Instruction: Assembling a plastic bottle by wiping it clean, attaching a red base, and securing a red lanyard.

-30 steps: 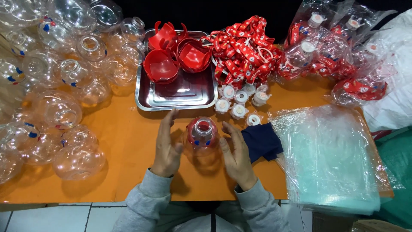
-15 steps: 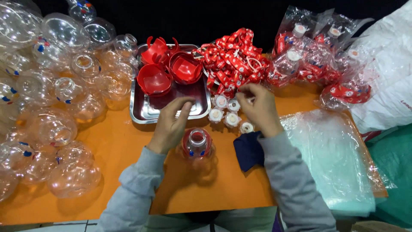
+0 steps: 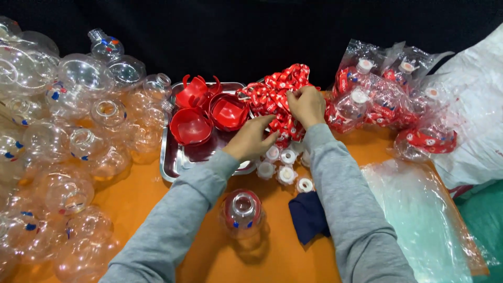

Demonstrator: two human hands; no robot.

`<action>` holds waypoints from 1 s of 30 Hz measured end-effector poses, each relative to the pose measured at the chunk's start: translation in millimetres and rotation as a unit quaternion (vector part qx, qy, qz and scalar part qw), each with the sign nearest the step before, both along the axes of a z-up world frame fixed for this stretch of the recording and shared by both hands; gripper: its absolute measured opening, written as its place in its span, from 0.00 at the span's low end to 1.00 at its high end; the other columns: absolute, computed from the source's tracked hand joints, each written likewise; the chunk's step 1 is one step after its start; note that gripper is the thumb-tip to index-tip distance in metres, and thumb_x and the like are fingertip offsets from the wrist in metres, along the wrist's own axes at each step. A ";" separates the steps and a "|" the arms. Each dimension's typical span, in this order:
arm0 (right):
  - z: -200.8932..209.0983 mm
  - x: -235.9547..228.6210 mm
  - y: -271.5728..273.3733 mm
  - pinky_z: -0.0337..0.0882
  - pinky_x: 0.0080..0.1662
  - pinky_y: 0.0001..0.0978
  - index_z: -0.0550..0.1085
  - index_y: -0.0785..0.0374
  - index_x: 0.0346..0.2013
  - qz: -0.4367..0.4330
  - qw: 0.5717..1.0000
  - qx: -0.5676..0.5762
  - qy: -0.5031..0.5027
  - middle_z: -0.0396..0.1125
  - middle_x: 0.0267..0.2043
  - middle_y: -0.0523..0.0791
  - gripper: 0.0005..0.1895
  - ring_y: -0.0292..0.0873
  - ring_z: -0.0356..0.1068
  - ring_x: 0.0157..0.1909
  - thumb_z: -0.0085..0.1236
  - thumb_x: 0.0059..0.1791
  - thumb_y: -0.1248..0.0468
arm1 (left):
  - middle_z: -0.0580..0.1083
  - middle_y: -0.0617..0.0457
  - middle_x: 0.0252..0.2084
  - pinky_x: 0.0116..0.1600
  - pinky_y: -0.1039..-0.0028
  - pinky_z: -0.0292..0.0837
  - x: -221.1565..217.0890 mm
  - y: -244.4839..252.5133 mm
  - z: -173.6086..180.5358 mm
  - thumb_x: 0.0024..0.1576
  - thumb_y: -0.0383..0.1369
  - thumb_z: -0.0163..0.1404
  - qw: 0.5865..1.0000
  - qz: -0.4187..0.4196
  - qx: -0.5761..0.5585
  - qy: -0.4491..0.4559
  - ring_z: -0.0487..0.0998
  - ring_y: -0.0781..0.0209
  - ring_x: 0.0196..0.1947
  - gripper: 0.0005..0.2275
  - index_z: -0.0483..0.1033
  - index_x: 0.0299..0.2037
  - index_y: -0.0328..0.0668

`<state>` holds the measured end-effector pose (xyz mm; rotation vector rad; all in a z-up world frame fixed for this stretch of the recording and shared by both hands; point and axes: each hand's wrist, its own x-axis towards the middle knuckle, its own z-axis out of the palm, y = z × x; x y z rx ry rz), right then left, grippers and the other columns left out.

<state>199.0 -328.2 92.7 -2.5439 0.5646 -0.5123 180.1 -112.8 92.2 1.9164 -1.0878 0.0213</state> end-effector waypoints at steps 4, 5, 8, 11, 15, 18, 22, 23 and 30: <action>-2.2 18.4 -2.8 0.74 0.43 0.46 0.81 0.57 0.26 -0.021 0.999 0.028 -0.010 0.74 0.25 0.48 0.14 0.57 0.77 0.38 0.60 0.46 0.51 | 0.73 0.31 0.56 0.63 0.52 0.69 17.4 -15.9 -3.8 0.56 0.37 0.53 0.998 0.009 0.046 0.030 0.73 0.34 0.60 0.26 0.69 0.61 0.26; -6.5 24.1 -5.0 0.74 0.39 0.43 0.80 0.57 0.23 -0.029 0.998 0.046 -0.013 0.72 0.21 0.46 0.12 0.53 0.76 0.32 0.61 0.44 0.54 | 0.73 0.31 0.57 0.63 0.52 0.68 19.4 -18.3 -2.0 0.56 0.37 0.53 0.998 0.006 0.051 0.041 0.72 0.34 0.60 0.26 0.69 0.61 0.26; -18.3 38.1 -10.7 0.75 0.40 0.44 0.81 0.55 0.26 -0.039 0.997 0.073 0.000 0.73 0.24 0.47 0.09 0.53 0.76 0.36 0.64 0.43 0.54 | 0.73 0.31 0.57 0.64 0.51 0.67 24.3 -24.8 -3.7 0.56 0.36 0.52 0.997 0.002 0.064 0.050 0.72 0.34 0.61 0.25 0.69 0.61 0.26; -32.0 47.2 -19.5 0.76 0.45 0.46 0.83 0.51 0.31 -0.041 0.995 0.092 0.005 0.76 0.31 0.46 0.10 0.54 0.76 0.45 0.65 0.40 0.52 | 0.75 0.34 0.55 0.61 0.53 0.70 27.5 -26.4 -8.9 0.56 0.37 0.53 0.997 0.002 0.061 0.046 0.74 0.35 0.59 0.24 0.71 0.60 0.29; -4.6 30.3 -14.3 0.74 0.40 0.52 0.82 0.55 0.30 -0.010 0.997 0.039 -0.070 0.75 0.29 0.47 0.09 0.58 0.76 0.40 0.58 0.39 0.59 | 0.77 0.37 0.51 0.57 0.55 0.74 28.1 -24.1 -7.6 0.56 0.37 0.53 0.998 -0.002 0.048 0.045 0.77 0.37 0.54 0.21 0.75 0.57 0.33; 12.5 19.9 -9.3 0.75 0.40 0.50 0.82 0.56 0.31 0.028 0.994 0.019 -0.103 0.75 0.28 0.47 0.09 0.58 0.76 0.39 0.58 0.40 0.60 | 0.79 0.38 0.49 0.53 0.53 0.75 30.9 -25.6 -8.2 0.56 0.37 0.53 0.997 0.006 0.054 0.046 0.78 0.37 0.51 0.19 0.77 0.55 0.37; 38.6 12.3 -6.3 0.73 0.41 0.51 0.81 0.56 0.34 0.053 0.989 0.032 -0.136 0.76 0.32 0.48 0.09 0.56 0.76 0.42 0.57 0.42 0.60 | 0.80 0.41 0.47 0.51 0.56 0.77 31.7 -24.9 -3.6 0.55 0.37 0.53 0.997 0.019 0.048 0.059 0.81 0.41 0.48 0.17 0.79 0.52 0.39; 41.7 13.8 -8.7 0.72 0.40 0.47 0.79 0.57 0.35 0.073 0.980 0.046 -0.180 0.75 0.31 0.47 0.08 0.54 0.76 0.39 0.57 0.45 0.59 | 0.80 0.42 0.45 0.49 0.57 0.77 33.5 -24.8 -5.7 0.54 0.38 0.54 0.998 0.023 0.036 0.054 0.81 0.42 0.46 0.17 0.79 0.51 0.40; 116.0 -15.3 8.2 0.70 0.37 0.24 0.70 0.59 0.40 0.213 0.917 0.154 -0.299 0.71 0.34 0.42 0.03 0.34 0.69 0.35 0.50 0.58 0.68 | 0.77 0.44 0.51 0.56 0.70 0.79 6.8 -6.6 63.2 0.61 0.34 0.49 0.990 0.037 0.055 0.121 0.79 0.55 0.50 0.13 0.75 0.53 0.38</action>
